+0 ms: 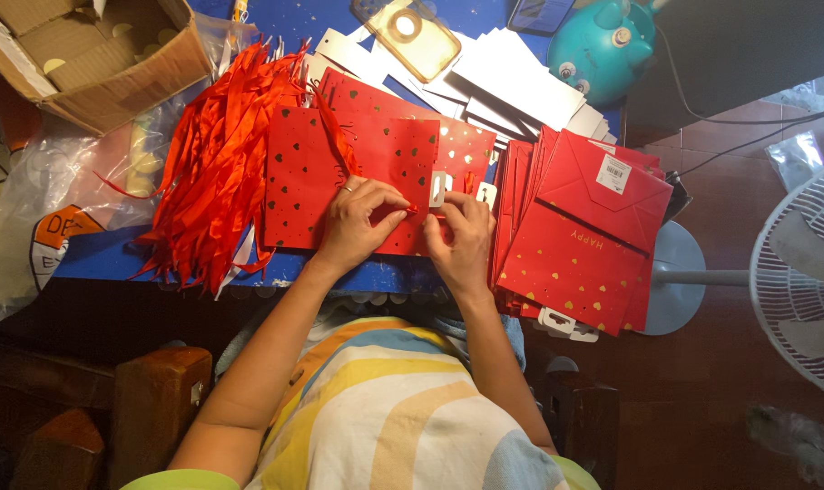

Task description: The person assembles red gift bags by threading red ribbons through white plastic handles and securing them with tape. They repeat this process for multiple bags, stacking completed ones on the table.

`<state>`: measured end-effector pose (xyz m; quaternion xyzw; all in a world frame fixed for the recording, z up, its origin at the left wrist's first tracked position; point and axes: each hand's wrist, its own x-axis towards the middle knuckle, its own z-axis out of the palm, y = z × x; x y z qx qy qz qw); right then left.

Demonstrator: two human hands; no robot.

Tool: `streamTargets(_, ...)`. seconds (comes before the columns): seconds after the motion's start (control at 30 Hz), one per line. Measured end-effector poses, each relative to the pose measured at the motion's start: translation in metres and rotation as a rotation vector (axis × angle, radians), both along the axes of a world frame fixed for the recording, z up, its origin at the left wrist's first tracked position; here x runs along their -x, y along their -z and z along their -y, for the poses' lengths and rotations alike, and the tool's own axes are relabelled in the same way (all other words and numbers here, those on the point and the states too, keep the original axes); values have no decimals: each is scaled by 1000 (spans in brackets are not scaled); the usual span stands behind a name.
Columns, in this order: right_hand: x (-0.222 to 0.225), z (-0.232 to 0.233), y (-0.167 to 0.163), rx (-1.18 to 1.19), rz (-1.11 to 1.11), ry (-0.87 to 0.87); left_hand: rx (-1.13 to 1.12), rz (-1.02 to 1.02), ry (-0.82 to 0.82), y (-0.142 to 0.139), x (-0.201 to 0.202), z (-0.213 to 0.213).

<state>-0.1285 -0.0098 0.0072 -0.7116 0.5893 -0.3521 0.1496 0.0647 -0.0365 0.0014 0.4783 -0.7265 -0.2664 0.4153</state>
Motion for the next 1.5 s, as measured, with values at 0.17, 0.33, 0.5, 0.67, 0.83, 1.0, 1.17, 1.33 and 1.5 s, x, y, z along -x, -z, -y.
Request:
streamTargets(0.17,8,7,-1,-72,30,-96,-5,2,-10,1,0,1)
streamTargets(0.33,9,8,2,-85,-7,-97,-23,-3,-8,1,0,0)
streamTargets(0.5,-2,11,6,-41,-81,-2,-4,7,9,-1,-2,2)
streamTargets(0.67,0,6,11,2,-66,73,-28,3,-3,-1,-2,1)
streamTargets(0.83,-1,3,10,-40,2,113,-23,7,16,0,-3,1)
streamTargets(1.0,1,6,-3,33,-43,-3,-6,2,14,0,-3,2)
streamTargets(1.17,0,7,-11,17,-49,-40,-4,-3,16,1,-3,2)
streamTargets(1.33,0,5,-5,4,-77,5,-10,-11,18,0,-2,1)
streamTargets(1.5,1,4,7,-1,-53,83,-11,5,8,-1,-1,1)
